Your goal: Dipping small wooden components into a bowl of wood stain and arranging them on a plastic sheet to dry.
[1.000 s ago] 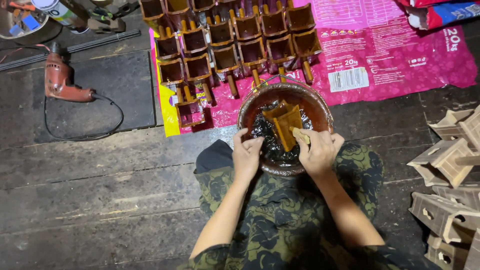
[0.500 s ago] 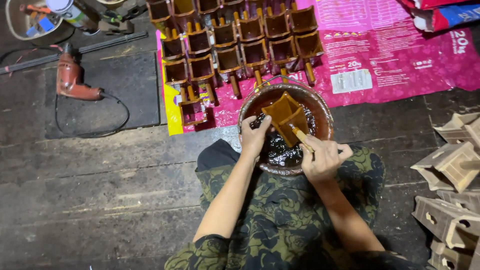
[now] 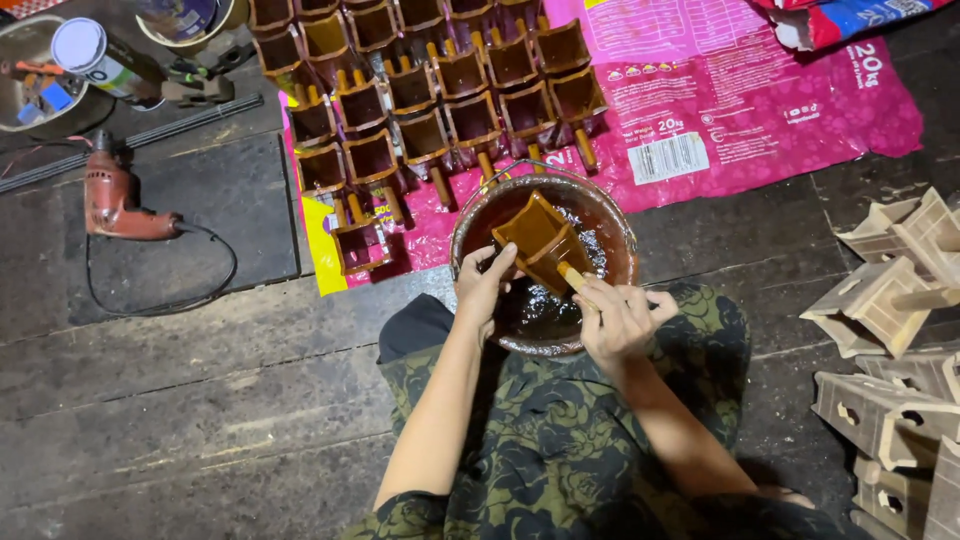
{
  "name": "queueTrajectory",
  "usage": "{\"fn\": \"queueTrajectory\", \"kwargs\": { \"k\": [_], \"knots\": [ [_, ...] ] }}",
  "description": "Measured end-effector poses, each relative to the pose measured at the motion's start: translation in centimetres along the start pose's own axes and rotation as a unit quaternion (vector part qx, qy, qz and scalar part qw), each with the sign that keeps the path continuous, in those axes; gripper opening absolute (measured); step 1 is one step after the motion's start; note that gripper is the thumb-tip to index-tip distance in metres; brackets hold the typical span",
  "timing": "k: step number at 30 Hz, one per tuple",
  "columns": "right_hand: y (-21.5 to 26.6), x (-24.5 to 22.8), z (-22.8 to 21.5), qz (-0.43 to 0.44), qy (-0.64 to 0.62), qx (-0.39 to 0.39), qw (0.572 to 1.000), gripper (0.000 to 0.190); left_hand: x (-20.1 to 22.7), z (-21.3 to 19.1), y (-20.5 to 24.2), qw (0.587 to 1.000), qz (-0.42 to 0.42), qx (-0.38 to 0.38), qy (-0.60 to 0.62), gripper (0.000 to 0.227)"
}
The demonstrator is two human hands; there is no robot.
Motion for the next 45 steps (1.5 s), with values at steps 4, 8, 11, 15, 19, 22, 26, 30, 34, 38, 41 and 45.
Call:
{"fn": "queueTrajectory", "kwargs": {
  "k": [4, 8, 11, 15, 19, 22, 26, 30, 34, 38, 41, 45],
  "knots": [
    [0.9, -0.2, 0.3, 0.0, -0.004, 0.006, 1.0, 0.009, -0.7, -0.7, -0.7, 1.0, 0.009, 0.0, 0.018, 0.093],
    [2.1, -0.3, 0.4, 0.014, -0.032, -0.032, 0.999, 0.004, -1.8, -1.3, -2.5, 0.999, -0.003, 0.011, 0.032, 0.102],
    [2.6, 0.0, 0.2, 0.042, -0.064, -0.099, 0.992, 0.014, -1.6, -0.8, -2.2, 1.0, 0.004, 0.029, 0.005, 0.104],
    [0.7, 0.5, -1.5, 0.076, -0.105, -0.189, 0.973, 0.051, -3.2, -0.5, -3.4, 0.986, 0.07, 0.09, -0.12, 0.087],
    [2.5, 2.6, -1.3, 0.075, -0.068, -0.187, 0.977, 0.044, -5.7, -0.8, -6.7, 0.989, 0.092, 0.058, -0.105, 0.085],
    [2.9, 3.9, -1.4, 0.057, -0.018, -0.164, 0.985, 0.041, -6.6, -0.9, -7.5, 0.968, 0.106, 0.09, -0.211, 0.076],
    [2.9, 4.4, -1.6, 0.057, -0.005, -0.161, 0.985, 0.039, -6.4, -0.3, -6.3, 0.943, 0.107, 0.118, -0.292, 0.07],
    [3.9, 4.4, -1.1, 0.059, -0.018, -0.165, 0.984, 0.037, -7.3, 0.0, -7.1, 0.928, 0.132, 0.139, -0.32, 0.07],
    [2.9, 3.8, -1.2, 0.048, -0.022, -0.168, 0.984, 0.038, -7.3, 0.4, -7.3, 0.92, 0.132, 0.148, -0.338, 0.069],
    [3.3, 3.9, -0.3, 0.088, -0.069, -0.152, 0.982, 0.029, -6.5, 0.6, -5.7, 0.932, 0.129, 0.131, -0.314, 0.068],
    [2.4, 3.8, 0.8, 0.184, -0.158, -0.123, 0.962, 0.03, -5.0, 0.8, -3.3, 0.944, 0.125, 0.111, -0.286, 0.068],
    [-0.2, 4.0, 1.3, 0.315, -0.272, -0.154, 0.896, 0.052, -3.7, 0.7, -0.5, 0.956, 0.175, 0.065, -0.225, 0.065]
  ]
}}
Point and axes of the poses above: each hand's wrist, its own y-axis away from the middle knuckle, its own z-axis out of the palm, x = y × z, the point moved 1 cm from there along -y, towards the middle knuckle, and after that the axes turned 13 degrees about -z, right-handed, at the moved point
